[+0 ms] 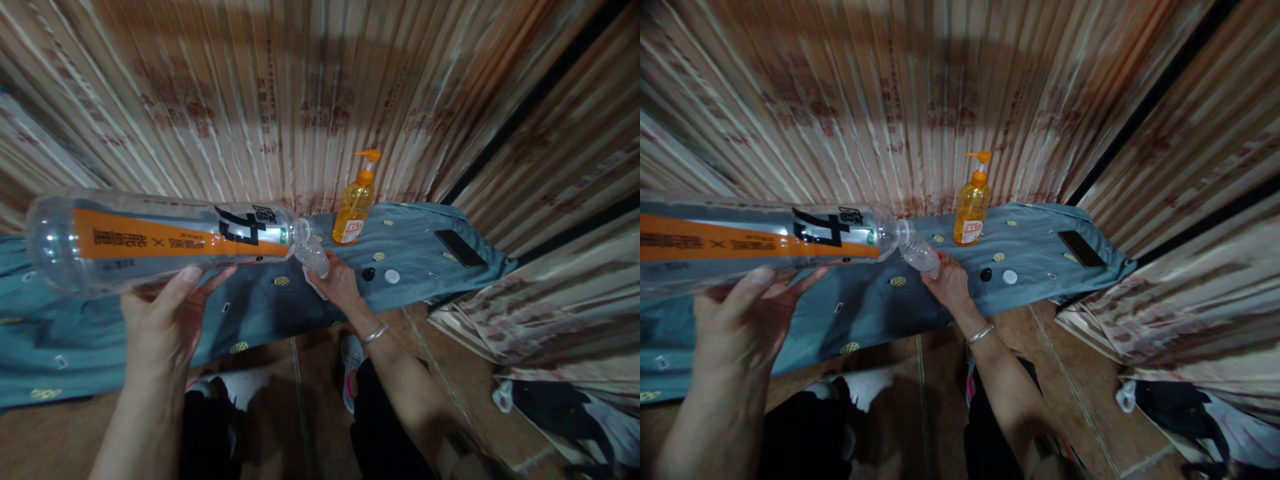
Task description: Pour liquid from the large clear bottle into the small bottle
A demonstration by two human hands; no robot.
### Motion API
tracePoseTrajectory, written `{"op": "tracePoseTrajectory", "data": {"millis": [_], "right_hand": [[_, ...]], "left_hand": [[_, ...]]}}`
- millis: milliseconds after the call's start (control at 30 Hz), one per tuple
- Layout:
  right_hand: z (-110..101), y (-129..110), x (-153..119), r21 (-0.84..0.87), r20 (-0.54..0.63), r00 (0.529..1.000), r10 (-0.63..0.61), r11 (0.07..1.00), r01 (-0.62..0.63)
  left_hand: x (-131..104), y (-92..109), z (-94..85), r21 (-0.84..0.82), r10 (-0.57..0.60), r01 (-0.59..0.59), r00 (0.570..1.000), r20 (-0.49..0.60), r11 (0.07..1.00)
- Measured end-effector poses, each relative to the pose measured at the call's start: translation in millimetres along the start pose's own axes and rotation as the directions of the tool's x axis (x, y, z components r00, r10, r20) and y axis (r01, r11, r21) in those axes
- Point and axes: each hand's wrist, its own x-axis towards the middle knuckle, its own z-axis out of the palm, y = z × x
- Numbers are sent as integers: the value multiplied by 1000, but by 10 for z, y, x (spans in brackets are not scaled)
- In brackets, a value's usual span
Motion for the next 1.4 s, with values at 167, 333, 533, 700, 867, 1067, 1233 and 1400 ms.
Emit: {"op": "tracePoseTrajectory", "data": {"millis": [167, 333, 533, 700, 867, 1067, 1233, 1400], "right_hand": [[17, 18, 3, 16, 1, 1000, 6, 1000, -6], [25, 24, 4, 41, 4, 1000, -1, 999, 1], [39, 18, -2, 15, -24, 1000, 3, 1000, -3], [35, 13, -7, -8, -19, 1000, -6, 1000, 6], [35, 11, -5, -34, -22, 1000, 4, 999, -4], [24, 3, -7, -16, -16, 1000, 9, 1000, -10], [26, 9, -5, -19, -19, 1000, 5, 1000, -6], [42, 20, 0, -19, -37, 999, -4, 1000, 4]], "left_hand": [[2, 10, 13, 0, 3, -3, 1000, 5, 1000], [1, 17, 23, 6, 0, 0, 1000, 13, 1000], [1, 6, 10, 5, 10, -11, 1000, 13, 1000], [4, -1, -6, -8, 14, -14, 1000, 17, 1000], [-1, 3, 18, -21, 10, -10, 1000, 20, 1000], [-4, 12, 16, -21, 6, -6, 1000, 16, 1000], [1, 20, 23, 4, 9, -9, 1000, 23, 1000], [-2, 37, 48, 25, 21, -22, 999, 27, 999]]}}
